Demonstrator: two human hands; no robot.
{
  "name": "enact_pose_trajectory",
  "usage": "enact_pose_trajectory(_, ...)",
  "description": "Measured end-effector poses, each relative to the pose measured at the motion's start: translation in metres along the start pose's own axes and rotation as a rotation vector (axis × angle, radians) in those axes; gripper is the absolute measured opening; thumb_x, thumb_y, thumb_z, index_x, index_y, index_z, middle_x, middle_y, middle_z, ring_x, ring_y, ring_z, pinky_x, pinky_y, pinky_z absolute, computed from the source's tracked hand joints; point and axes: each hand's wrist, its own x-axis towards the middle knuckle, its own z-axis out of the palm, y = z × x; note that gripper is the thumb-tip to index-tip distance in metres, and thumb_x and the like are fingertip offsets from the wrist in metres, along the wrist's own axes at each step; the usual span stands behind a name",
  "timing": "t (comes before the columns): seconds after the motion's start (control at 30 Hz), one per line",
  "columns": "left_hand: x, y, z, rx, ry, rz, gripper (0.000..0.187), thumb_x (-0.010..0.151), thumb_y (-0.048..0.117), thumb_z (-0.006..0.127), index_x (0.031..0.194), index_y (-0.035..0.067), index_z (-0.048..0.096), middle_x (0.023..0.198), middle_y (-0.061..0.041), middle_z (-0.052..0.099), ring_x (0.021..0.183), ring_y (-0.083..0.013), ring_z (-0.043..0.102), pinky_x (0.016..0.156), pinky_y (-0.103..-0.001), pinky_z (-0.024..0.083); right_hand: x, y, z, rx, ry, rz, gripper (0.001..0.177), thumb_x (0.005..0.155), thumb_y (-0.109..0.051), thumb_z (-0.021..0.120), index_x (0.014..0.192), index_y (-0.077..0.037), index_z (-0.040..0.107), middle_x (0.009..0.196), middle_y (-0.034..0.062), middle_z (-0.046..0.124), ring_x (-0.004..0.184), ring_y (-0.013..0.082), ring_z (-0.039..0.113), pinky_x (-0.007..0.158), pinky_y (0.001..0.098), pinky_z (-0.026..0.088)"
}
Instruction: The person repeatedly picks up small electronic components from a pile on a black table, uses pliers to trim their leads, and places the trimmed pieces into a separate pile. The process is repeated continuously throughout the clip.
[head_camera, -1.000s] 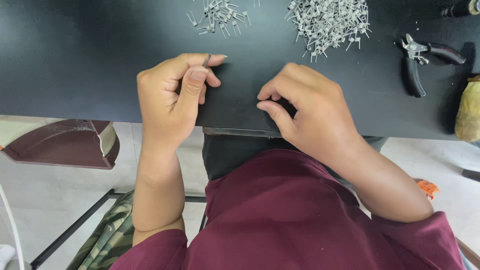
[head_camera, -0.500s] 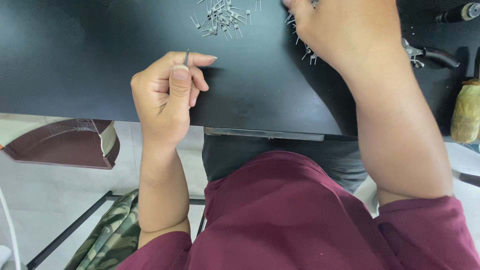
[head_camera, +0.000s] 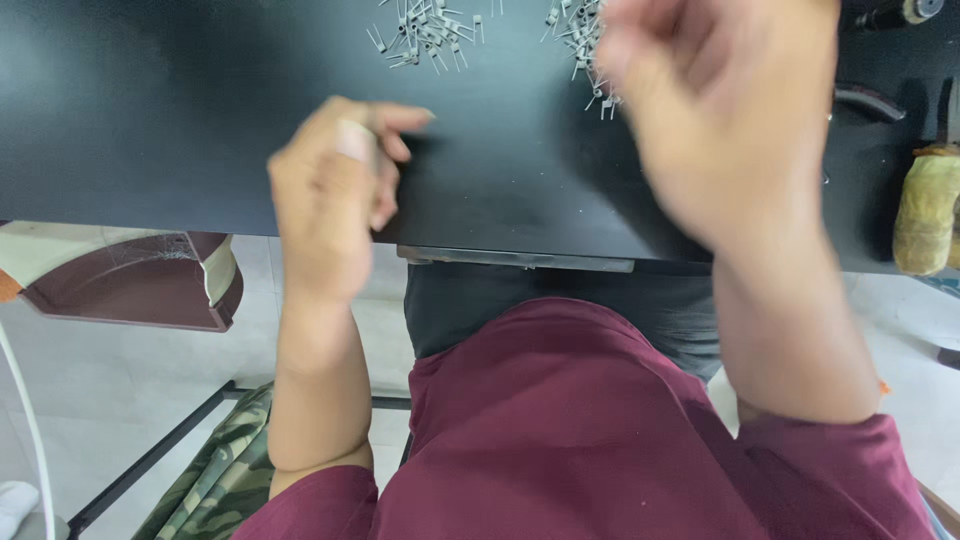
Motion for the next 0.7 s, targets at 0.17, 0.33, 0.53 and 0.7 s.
enact_pose_trajectory(0.17, -0.023, 0.045, 0.023, 0.191, -0.173, 0.061, 0.026, 0.106, 0.015, 0.055, 0.123, 0.004, 0.07, 0.108, -0.01, 0.077, 0.088, -0.0207, 0.067, 0.085, -0.036, 0.053, -0.044, -0.039, 0.015, 0.345, -0.054, 0.181, 0.01, 0.103, 0.002, 0.072, 0.097, 0.0, 0.064, 0.092, 0.0106, 0.067, 0.083, 0.0151, 0.061, 0.078, 0.0259, 0.049)
enact_pose_trajectory(0.33, -0.045, 0.056, 0.034, 0.153, -0.234, -0.001, 0.034, 0.1, 0.012, 0.074, 0.133, 0.011, 0.064, 0.112, -0.009, 0.081, 0.084, -0.0049, 0.077, 0.077, -0.016, 0.06, -0.081, -0.034, 0.032, 0.653, 0.031, 0.296, 0.018, 0.095, 0.0, 0.073, 0.1, -0.005, 0.057, 0.092, 0.0069, 0.06, 0.083, 0.0123, 0.062, 0.077, 0.0219, 0.056)
enact_pose_trajectory(0.53, -0.046, 0.066, 0.037, 0.139, -0.252, -0.011, 0.034, 0.097, 0.016, 0.074, 0.128, 0.007, 0.065, 0.118, -0.01, 0.078, 0.105, -0.0158, 0.081, 0.088, -0.021, 0.066, -0.095, -0.034, 0.029, 0.634, 0.028, 0.265, 0.011, 0.097, -0.007, 0.071, 0.099, -0.007, 0.06, 0.091, 0.0067, 0.063, 0.083, 0.014, 0.059, 0.078, 0.0241, 0.051)
enact_pose_trajectory(0.7, -0.042, 0.069, 0.04, -0.012, -0.21, -0.019, 0.018, 0.096, 0.01, 0.072, 0.11, 0.0, 0.073, 0.108, -0.015, 0.079, 0.093, -0.0191, 0.081, 0.082, -0.023, 0.063, -0.102, -0.022, -0.004, 0.242, 0.154, 0.066, 0.027, 0.095, -0.001, 0.074, 0.116, 0.003, 0.058, 0.105, 0.0179, 0.067, 0.097, 0.0271, 0.064, 0.091, 0.036, 0.051)
